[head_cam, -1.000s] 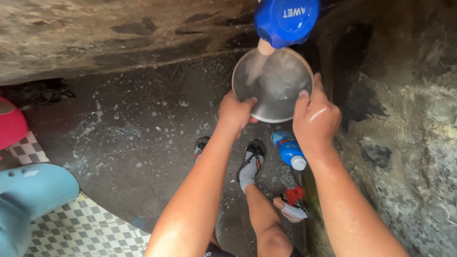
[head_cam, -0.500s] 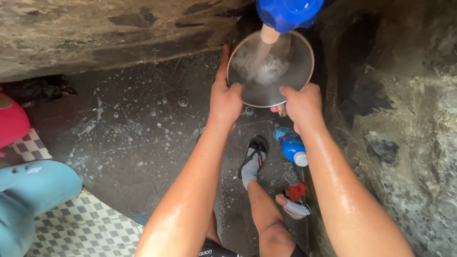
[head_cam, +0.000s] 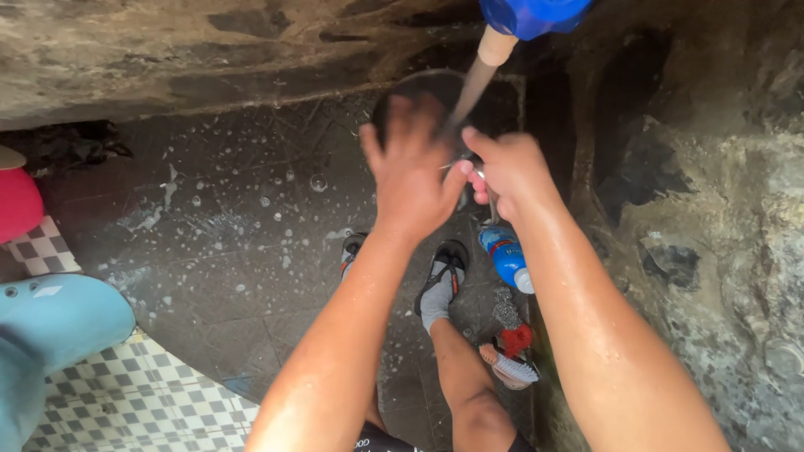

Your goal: Rinsing plastic trays and metal containers under a water tap

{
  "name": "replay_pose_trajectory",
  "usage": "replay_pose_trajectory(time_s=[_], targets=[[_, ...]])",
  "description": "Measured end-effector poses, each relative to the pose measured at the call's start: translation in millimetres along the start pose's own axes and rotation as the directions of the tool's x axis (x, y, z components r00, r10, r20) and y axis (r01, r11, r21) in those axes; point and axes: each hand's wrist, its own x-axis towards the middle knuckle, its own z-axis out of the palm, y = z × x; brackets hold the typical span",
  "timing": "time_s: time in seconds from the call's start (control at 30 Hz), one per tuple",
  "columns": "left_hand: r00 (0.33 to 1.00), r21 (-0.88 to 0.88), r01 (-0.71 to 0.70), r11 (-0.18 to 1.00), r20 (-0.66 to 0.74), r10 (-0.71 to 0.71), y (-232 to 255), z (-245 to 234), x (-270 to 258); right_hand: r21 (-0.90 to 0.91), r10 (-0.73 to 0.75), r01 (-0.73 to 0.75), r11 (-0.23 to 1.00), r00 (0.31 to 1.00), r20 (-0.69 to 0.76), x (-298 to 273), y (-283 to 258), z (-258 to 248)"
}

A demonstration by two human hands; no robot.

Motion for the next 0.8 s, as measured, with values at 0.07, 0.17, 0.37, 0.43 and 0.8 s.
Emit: replay_pose_trajectory(time_s=[0.07,0.17,0.37,0.43,0.8], targets=[[0.964,0.153,-0.23,0.961,0.168,0.204,-22.5,10.0,4.7,-0.166,-0.185,0.186,0.968,0.983,0.024,-5.8,-18.6,6.4],[0.868,0.095,0.17,0.981,0.456,-0.195,-33.2,4.0,12.9,-0.095,-0.348,0.363,0.927,0.926,0.145,5.5,-29.2,11.1],[0.827,0.155,0.406,0.901,0.357,-0.434,-34.1,48.9,23.8,-0.405,-0.763,0.738,0.54,0.632,0.135,27.4,-10.9,26.4],[0.809,-0.003,0.521,0.854,0.32,-0.493,-40.4,62.0,16.9,-0.5,-0.877,0.78,0.376,0.474,0.081,37.3,-5.2,16.1],[0.311,-0.838,0.232,-0.494,0.546,-0.778,-14.6,87.3,10.9,-0.283,-0.517,0.456,0.844,0.832,-0.203,-4.0,62.8,40.2]])
